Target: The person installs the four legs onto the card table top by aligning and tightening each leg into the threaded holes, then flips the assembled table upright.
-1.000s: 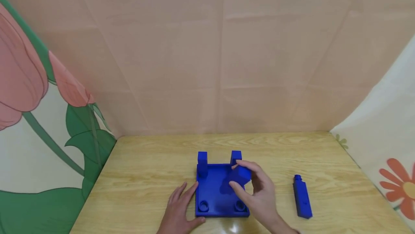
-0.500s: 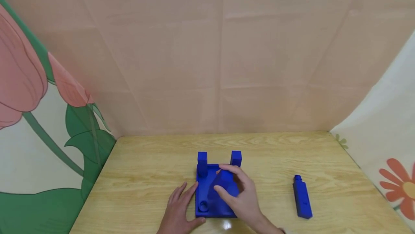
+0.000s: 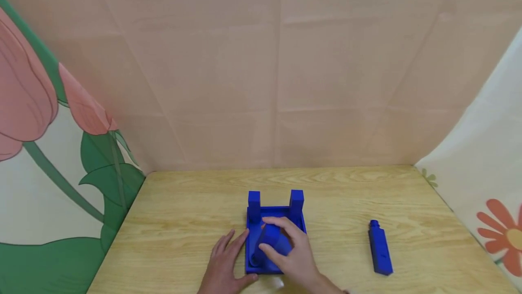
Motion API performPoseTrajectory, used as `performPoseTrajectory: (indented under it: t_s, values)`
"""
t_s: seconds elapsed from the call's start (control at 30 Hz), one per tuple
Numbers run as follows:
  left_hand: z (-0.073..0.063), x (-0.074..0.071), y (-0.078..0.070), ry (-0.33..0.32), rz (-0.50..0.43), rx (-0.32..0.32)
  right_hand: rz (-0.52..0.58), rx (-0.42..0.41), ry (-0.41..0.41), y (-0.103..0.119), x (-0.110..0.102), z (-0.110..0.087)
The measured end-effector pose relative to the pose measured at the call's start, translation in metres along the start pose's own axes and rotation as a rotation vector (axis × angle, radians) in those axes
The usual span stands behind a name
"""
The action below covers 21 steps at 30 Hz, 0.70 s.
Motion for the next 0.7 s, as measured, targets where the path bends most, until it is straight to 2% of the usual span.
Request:
performPoseTrajectory:
  t_s: [0.13, 0.37, 0.7]
  values:
    - [-0.001, 0.000, 0.001, -0.002, -0.014, -0.012, -0.077, 0.014, 0.009, -0.002, 0.006, -0.005]
    - [-0.004, 0.001, 0.000, -0.046, 0.026, 0.030, -0.174, -0.016, 0.014, -0.005, 0.011, -0.006]
    - [-0.002, 0.001, 0.001, -0.001, -0.012, -0.003, -0.202, -0.028, 0.057, -0.006, 0.014, -0.004]
Point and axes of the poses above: each hand's wrist, its own z-axis towards the middle knuckle, its own x-axis out of the palm, y = z × x, the point moved 4 cm from there along z, towards the middle knuckle, and after that the axes turned 11 degrees about x, right-handed, at the moved point
